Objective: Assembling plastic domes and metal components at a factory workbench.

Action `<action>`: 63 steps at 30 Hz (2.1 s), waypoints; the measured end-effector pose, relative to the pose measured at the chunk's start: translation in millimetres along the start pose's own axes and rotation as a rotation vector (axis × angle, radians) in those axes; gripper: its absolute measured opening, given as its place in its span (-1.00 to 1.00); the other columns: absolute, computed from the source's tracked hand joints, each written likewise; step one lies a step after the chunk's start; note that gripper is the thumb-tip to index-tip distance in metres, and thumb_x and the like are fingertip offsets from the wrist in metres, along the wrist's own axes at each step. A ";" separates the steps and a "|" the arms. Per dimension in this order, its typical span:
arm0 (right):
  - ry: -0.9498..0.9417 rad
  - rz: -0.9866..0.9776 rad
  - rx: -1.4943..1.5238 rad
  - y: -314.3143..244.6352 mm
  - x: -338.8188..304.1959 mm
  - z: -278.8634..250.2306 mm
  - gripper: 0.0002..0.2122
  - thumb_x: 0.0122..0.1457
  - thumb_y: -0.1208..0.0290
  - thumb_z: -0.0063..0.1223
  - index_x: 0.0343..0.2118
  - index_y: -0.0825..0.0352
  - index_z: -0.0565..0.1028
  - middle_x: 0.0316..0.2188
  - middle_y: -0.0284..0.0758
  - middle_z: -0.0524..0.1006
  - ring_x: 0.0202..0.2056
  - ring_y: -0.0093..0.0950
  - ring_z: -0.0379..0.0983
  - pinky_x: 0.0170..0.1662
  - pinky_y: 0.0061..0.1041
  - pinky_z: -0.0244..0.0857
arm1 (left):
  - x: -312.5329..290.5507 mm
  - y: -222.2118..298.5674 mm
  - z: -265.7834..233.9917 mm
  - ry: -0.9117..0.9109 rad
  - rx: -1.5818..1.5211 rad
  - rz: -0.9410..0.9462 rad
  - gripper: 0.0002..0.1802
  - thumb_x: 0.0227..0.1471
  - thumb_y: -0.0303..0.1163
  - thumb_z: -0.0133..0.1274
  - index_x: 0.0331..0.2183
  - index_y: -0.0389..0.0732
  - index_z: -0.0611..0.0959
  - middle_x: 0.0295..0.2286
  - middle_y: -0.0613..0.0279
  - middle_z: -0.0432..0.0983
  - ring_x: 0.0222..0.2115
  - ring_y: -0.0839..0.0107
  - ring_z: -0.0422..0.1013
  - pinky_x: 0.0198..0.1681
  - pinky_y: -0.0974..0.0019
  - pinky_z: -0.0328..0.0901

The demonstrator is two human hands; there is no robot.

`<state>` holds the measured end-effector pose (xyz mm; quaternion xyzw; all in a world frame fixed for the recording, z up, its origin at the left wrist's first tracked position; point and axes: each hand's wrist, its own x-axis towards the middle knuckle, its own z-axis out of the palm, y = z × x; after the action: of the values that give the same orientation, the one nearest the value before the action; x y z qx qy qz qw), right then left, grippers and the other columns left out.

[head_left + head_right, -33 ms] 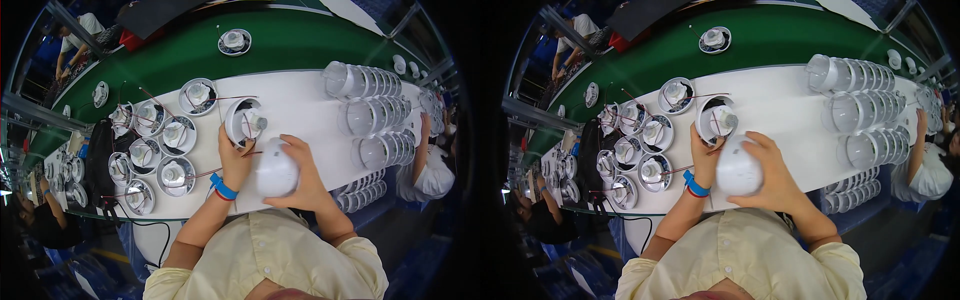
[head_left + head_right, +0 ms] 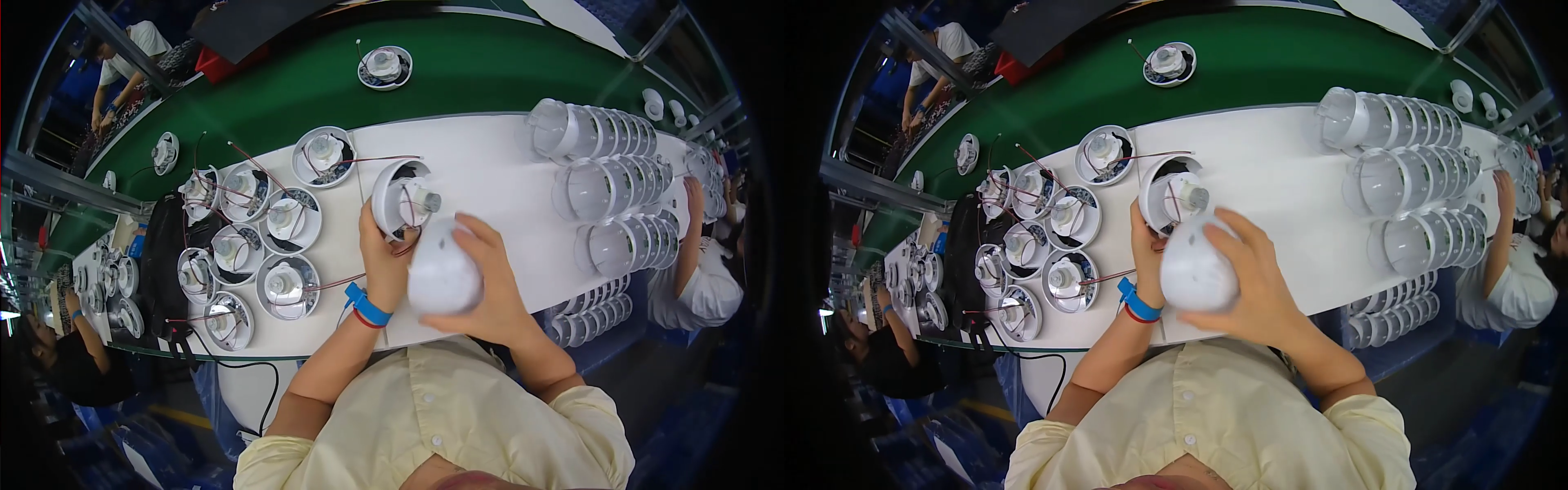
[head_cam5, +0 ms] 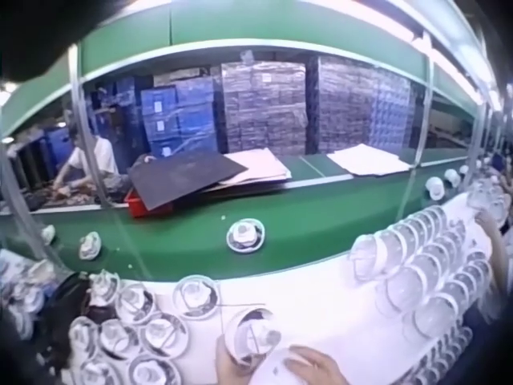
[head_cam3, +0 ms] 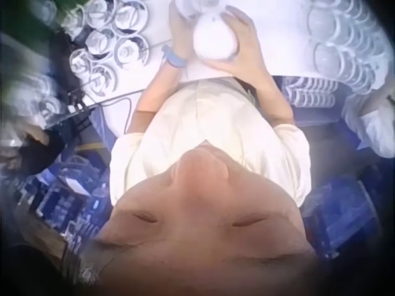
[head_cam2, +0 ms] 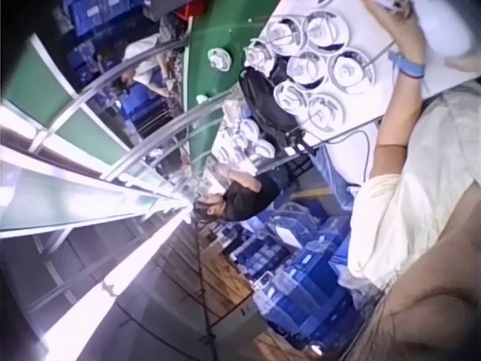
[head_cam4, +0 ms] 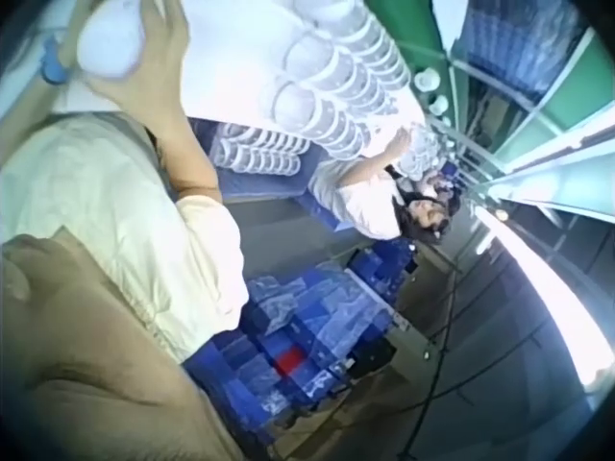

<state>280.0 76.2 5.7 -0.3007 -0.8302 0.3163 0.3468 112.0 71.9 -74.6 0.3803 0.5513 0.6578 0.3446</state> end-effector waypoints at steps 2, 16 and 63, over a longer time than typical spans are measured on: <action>0.080 -0.007 -0.058 -1.7 13.4 13.0 -0.04 -0.35 0.27 0.52 0.19 0.32 0.19 0.18 0.00 0.18 0.21 -0.06 0.14 0.24 -0.17 0.06 | -1.7 -0.5 -2.2 -0.021 0.172 0.191 -0.15 -0.15 -0.69 0.17 0.18 -0.29 0.19 -0.01 0.05 0.30 0.04 0.23 0.30 0.05 0.29 0.30; 0.163 0.063 0.080 37.6 33.6 9.2 -0.15 -0.23 0.34 0.40 0.22 0.34 0.24 0.19 -0.14 0.27 0.19 -0.27 0.23 0.21 -0.31 0.14 | -11.7 32.4 -12.8 -0.524 -0.430 -0.166 -0.07 0.04 -0.55 0.12 0.31 -0.11 -0.02 0.18 0.11 0.05 0.21 0.20 0.08 0.17 0.14 0.20; 0.016 0.024 0.077 27.4 31.1 14.2 -0.46 0.20 0.30 -0.05 0.21 0.42 0.18 0.13 -0.02 0.22 0.14 -0.13 0.19 0.24 -0.28 0.00 | -5.0 52.7 -8.8 -0.360 -0.847 -0.627 -0.36 0.29 0.08 -0.44 0.16 -0.16 0.32 0.09 0.14 0.32 0.13 0.28 0.25 0.20 0.15 0.14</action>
<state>258.9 111.1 -10.4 -0.2994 -0.8109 0.3499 0.3610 104.8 55.3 -24.0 0.1326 0.2582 0.6124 0.7354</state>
